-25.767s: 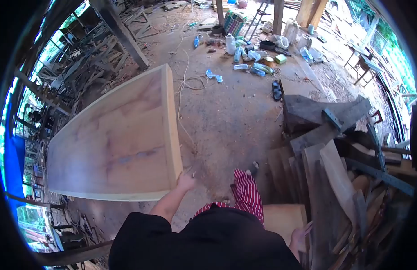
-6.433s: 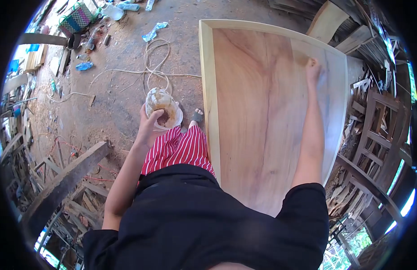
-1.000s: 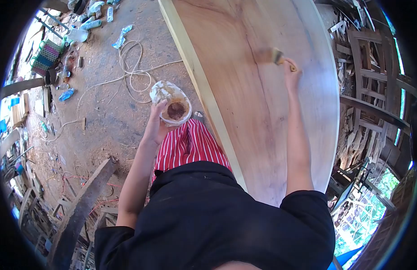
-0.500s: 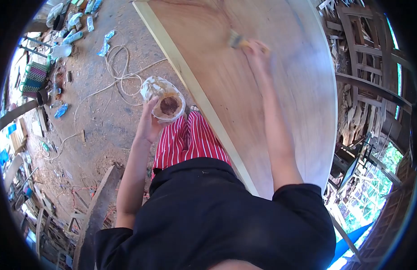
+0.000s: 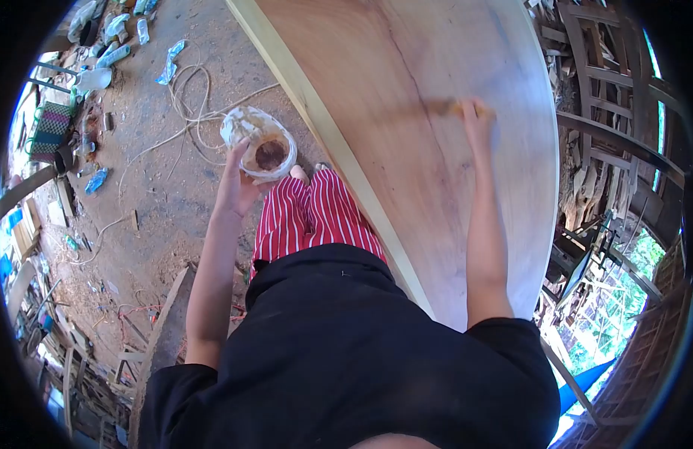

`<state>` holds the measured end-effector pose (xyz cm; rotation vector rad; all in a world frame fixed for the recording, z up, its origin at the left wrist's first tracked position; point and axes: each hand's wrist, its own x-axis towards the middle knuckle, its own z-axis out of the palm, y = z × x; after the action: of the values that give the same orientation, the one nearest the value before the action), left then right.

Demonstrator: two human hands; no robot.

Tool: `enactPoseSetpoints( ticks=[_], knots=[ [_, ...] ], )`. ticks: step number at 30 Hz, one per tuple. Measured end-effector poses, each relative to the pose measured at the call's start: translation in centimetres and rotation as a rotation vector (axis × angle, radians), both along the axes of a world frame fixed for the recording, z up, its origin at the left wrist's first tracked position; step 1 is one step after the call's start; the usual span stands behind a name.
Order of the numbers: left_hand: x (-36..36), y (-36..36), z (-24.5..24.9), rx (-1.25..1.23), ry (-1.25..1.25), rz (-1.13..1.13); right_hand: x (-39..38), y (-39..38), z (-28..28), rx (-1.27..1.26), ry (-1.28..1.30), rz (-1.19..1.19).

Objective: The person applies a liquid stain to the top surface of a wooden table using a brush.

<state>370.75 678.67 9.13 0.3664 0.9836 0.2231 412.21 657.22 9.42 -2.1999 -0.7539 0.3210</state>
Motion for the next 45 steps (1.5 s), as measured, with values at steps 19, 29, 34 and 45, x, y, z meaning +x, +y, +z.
enactPoseSetpoints(
  ticks=[19,29,34,45],
  knots=[
    [0.7,-0.4,-1.1,-0.06,0.005,-0.014,-7.5,-20.6,3.8,-0.966,-0.129,-0.386],
    [-1.7,-0.1,0.1,0.085,0.133,0.041,-7.0,4.8,2.8,0.053,0.311,-0.005],
    [-2.5,-2.3,-0.5,0.05,0.13,0.092,-8.4,-3.1,2.2,0.014,0.515,-0.091],
    [-0.7,-10.1,-0.7,0.071,-0.012,0.096,-8.4,-20.0,5.8,-1.09,0.38,0.585]
  ],
)
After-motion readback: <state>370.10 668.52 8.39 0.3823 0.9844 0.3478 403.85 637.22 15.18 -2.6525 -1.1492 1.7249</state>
